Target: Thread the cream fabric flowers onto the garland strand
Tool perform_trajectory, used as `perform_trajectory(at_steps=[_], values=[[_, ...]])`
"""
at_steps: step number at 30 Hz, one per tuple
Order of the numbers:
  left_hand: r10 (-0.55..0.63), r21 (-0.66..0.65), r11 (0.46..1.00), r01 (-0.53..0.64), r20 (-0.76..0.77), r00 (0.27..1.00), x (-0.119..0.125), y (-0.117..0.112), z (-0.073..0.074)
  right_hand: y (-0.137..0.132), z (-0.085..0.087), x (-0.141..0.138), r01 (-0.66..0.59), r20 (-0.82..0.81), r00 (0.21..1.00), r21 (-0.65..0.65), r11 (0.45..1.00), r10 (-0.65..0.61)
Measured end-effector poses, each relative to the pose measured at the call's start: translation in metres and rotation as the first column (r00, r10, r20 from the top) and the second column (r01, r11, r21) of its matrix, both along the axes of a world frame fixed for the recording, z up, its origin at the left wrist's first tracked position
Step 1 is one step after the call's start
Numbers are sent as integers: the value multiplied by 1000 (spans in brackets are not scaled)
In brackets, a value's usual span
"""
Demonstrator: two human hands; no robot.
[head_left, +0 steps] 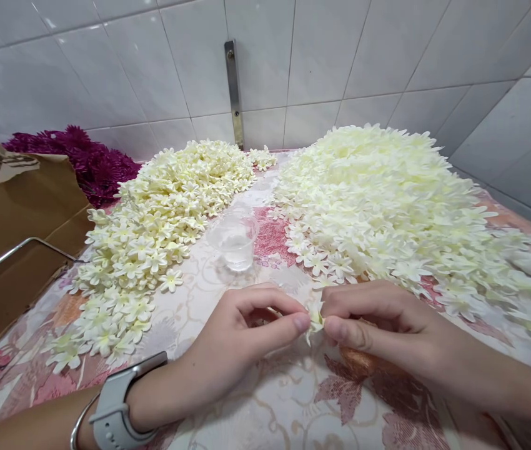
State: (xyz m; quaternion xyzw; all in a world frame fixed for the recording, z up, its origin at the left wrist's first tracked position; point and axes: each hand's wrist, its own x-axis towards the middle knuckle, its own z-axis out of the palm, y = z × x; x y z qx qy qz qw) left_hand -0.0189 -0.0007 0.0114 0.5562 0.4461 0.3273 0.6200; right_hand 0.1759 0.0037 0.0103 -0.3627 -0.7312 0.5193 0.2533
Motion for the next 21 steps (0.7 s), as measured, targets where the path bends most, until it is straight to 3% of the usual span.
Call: perform_trajectory(at_steps=[2,4,7,9,12,16,18,21], values=[[95,-74,993,-92,32,995,0,2,-2,2,2,4,45,43,998,20,999,-45],[171,-105,981,-164,61,983,0,4,-4,6,2,8,162,135,975,124,979,-179],[186,-116,978,-176,76,980,1,6,-5,9,-1,8,297,230,879,421,857,-418],[150,-106,984,-143,68,986,2,6,-5,8,-2,5,268,236,871,506,820,-430],[107,-89,991,-100,73,992,3,4,-3,2,-3,-2,198,247,913,430,881,-326],[83,-79,994,-76,83,993,4,3,-1,-4,-4,-4,150,174,970,134,980,-172],[84,-61,995,-81,60,995,3,3,-2,-5,-6,-4,150,75,986,-19,989,-148],[142,-19,990,-141,63,988,1,3,-5,-4,-8,-4,203,-38,977,-123,971,-209]])
